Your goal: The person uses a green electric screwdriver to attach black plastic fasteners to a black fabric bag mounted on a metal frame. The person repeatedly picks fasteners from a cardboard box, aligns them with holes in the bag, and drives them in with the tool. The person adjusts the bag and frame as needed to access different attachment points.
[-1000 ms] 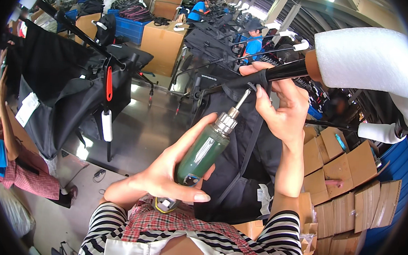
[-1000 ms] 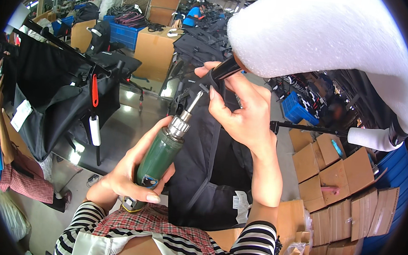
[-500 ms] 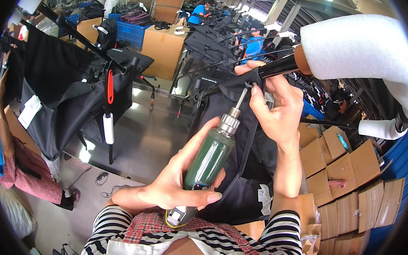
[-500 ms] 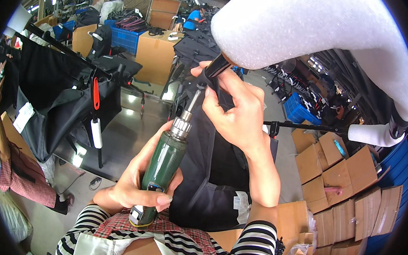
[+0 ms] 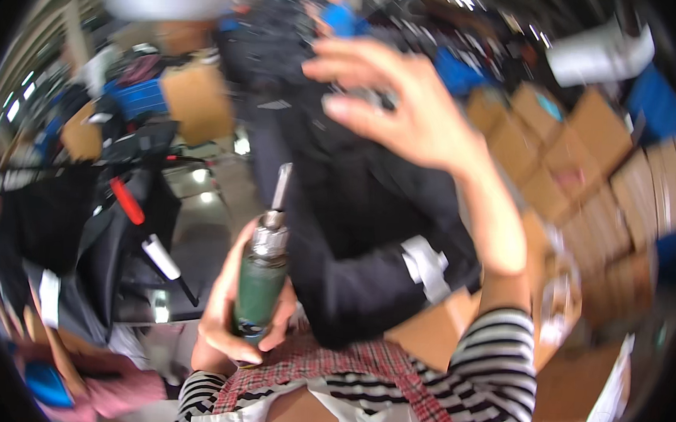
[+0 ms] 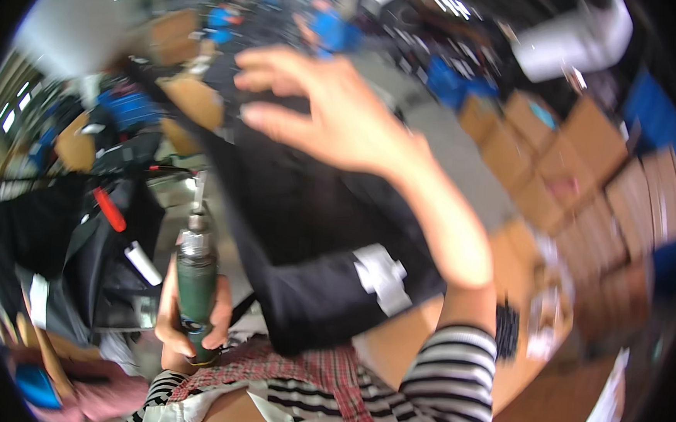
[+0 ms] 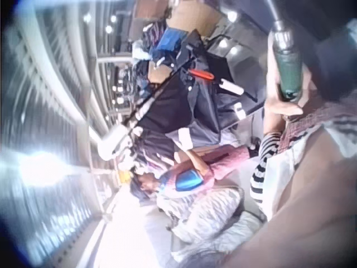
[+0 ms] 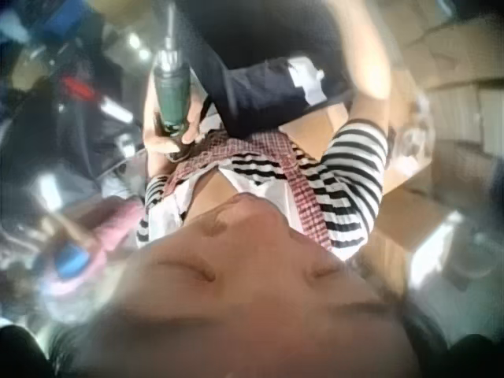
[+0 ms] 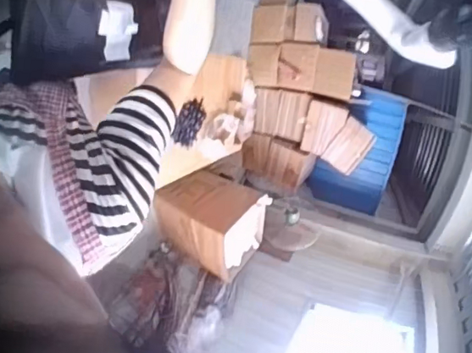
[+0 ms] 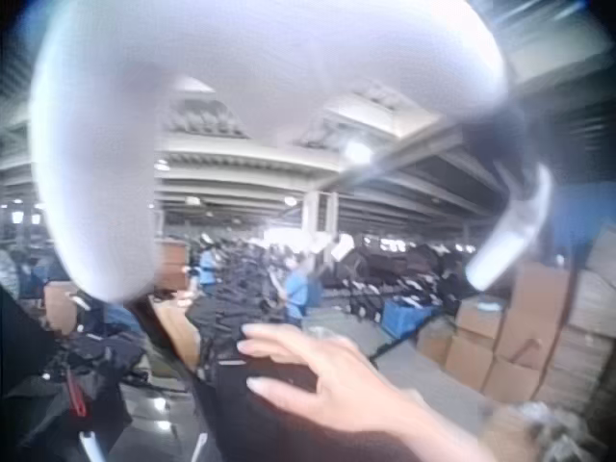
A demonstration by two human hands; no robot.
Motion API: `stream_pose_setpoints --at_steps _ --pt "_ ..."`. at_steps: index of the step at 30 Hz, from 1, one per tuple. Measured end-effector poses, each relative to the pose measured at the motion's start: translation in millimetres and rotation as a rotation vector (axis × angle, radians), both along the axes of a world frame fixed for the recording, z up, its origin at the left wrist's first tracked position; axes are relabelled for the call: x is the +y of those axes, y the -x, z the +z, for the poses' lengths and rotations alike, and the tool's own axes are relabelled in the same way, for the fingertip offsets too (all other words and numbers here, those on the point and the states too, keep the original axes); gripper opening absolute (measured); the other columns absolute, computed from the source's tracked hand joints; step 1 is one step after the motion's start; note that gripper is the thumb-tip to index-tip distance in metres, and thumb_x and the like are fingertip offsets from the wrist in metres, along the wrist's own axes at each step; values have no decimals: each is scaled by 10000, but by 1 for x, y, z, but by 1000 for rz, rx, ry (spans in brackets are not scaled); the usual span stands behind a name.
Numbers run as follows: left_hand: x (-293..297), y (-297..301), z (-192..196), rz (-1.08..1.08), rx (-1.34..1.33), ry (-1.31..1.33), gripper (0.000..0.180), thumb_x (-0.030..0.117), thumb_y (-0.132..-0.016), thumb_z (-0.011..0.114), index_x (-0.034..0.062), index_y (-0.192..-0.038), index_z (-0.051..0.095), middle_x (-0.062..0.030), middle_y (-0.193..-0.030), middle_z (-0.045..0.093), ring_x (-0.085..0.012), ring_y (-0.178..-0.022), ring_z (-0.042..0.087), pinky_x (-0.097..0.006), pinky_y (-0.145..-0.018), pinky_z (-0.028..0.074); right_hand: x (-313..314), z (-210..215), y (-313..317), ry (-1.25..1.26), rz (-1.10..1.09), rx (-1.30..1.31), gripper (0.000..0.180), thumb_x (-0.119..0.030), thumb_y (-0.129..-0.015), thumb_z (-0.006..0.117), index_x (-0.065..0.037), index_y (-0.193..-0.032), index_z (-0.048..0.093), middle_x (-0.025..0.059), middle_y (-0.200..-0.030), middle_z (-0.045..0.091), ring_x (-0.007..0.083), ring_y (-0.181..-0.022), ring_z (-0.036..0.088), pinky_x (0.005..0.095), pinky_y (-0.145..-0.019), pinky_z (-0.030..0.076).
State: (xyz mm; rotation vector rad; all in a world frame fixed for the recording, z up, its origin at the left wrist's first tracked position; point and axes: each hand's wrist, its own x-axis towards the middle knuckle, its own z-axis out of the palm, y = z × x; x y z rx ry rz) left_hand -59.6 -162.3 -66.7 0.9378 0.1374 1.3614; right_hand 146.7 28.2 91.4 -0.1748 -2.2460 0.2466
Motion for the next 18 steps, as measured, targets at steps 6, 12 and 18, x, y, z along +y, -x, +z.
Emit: stream_pose_setpoints --at_steps 6,12,18 --pt "21 -26 -25 -209 174 149 1524 -60 -347 930 63 -1541 -9 -210 -685 583 -203 -429 575 -269 -381 458 17 -119 -232 343 -646 110 170 -169 -952 648 -15 -1015 685 92 -902 752 160 -857 730 312 -791 566" --pt "42 -10 -71 -455 216 -113 1471 -97 -405 936 121 -1515 -4 -223 -755 596 -239 -493 623 -314 -418 513 -35 -347 -359 703 -1235 -305 117 -80 -838 657 -71 -932 725 121 -883 751 293 -819 731 383 -745 581" --pt "59 -12 -50 -724 450 -32 709 -43 -489 954 -92 -1042 513 -180 -790 683 -234 -682 712 -301 -623 592 -40 -462 -373 661 -1189 -302 177 -75 -813 692 -80 -988 712 121 -875 724 279 -791 714 396 -698 571"
